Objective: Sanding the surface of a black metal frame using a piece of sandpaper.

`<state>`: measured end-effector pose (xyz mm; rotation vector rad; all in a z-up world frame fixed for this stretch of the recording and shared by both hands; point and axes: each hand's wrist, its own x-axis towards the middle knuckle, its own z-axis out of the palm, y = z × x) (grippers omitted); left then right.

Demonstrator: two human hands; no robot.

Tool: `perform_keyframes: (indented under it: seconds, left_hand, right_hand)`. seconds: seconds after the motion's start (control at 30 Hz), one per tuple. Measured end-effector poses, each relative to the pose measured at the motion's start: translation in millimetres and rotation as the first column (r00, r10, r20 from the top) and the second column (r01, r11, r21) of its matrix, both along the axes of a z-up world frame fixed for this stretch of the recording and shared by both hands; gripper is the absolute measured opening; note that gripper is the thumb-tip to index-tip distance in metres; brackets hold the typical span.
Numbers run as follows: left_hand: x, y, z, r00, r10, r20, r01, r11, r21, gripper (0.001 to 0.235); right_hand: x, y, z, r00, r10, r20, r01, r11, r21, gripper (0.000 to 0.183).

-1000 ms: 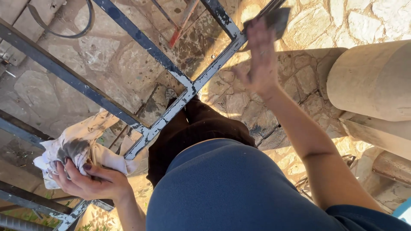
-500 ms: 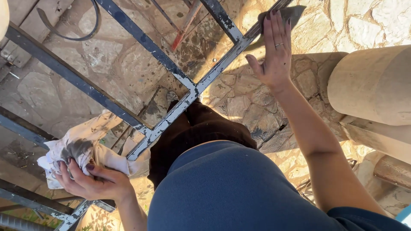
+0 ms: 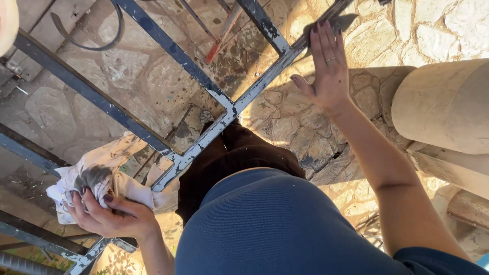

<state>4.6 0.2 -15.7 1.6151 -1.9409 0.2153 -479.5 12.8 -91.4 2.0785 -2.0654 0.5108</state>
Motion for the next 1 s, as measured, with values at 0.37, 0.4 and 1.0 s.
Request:
perform_keyframes:
  seconds: [0.37, 0.4, 1.0]
  left_hand:
    - [-2.3, 0.2, 1.7, 1.000, 0.023, -0.012, -0.023, 0.999, -0.022, 0.032]
    - [-1.4, 0.7, 0.9, 0.999, 0.035, 0.004, -0.035, 0.999, 0.002, 0.033]
    - [0.5, 0.3, -0.6, 0.999, 0.016, -0.034, -0.016, 1.000, 0.000, 0.031]
  right_hand:
    - [44.1, 4.7, 22.5, 0.982, 0.167, 0.083, -0.167, 0.986, 0.001, 0.079]
    - [48.1, 7.4, 21.4, 0.974, 0.226, 0.021, -0.226, 0.974, 0.014, 0.085]
    - [30.5, 4.9, 23.7, 0.984, 0.116, 0.135, -0.130, 0.987, 0.099, 0.075]
